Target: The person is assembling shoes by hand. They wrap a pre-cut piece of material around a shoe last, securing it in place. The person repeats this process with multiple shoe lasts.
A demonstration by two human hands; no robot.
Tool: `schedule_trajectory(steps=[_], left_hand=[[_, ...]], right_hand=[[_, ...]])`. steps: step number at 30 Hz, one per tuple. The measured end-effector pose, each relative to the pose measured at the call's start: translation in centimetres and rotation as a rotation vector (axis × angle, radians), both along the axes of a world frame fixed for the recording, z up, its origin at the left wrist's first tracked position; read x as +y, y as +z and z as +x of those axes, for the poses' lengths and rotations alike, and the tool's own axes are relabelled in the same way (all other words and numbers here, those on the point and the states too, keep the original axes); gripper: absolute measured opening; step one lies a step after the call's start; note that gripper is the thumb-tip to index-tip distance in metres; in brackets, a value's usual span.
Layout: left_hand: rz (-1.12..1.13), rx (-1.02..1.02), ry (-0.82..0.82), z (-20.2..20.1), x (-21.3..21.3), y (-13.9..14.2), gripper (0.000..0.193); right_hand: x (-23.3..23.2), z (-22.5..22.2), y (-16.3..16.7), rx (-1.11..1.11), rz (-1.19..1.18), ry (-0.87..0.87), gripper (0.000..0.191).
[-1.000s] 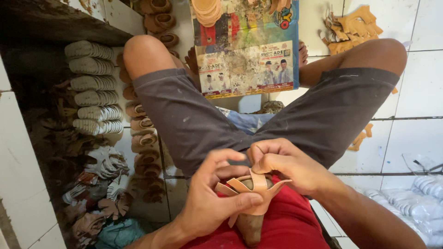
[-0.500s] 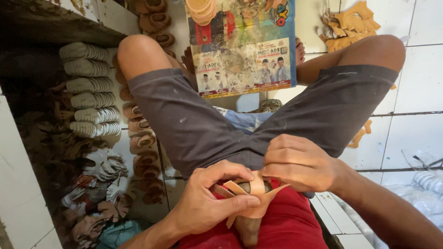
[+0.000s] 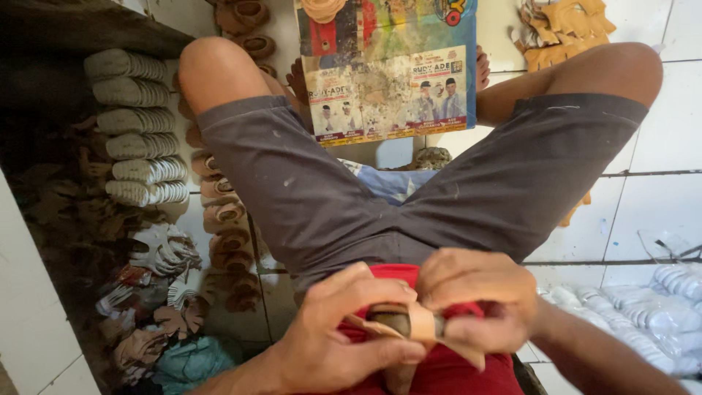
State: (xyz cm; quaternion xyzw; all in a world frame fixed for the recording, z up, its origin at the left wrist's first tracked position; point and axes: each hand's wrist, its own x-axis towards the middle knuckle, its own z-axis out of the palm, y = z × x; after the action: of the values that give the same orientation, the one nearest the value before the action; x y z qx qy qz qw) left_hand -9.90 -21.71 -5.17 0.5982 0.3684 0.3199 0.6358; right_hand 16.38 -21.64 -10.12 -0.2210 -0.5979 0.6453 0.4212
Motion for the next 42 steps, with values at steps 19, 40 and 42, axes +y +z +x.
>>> schedule_trajectory(steps=[19,40,42], left_hand=[[0.092,-0.072,-0.027,-1.7,-2.9,-0.3,0.037],[-0.481,-0.063,0.104,-1.0,-0.4,-0.3,0.042],[-0.505,-0.070,0.124,-1.2,-0.6,-1.2,0.044]], right_hand=[[-2.8,-1.8,0.1,0.045,0.038,-0.006,0.022],[-2.2,-2.2,-3.2,0.318,-0.837,0.048,0.045],[-2.7,-2.3,-3.3,0.400,-0.958,-0.025,0.057]])
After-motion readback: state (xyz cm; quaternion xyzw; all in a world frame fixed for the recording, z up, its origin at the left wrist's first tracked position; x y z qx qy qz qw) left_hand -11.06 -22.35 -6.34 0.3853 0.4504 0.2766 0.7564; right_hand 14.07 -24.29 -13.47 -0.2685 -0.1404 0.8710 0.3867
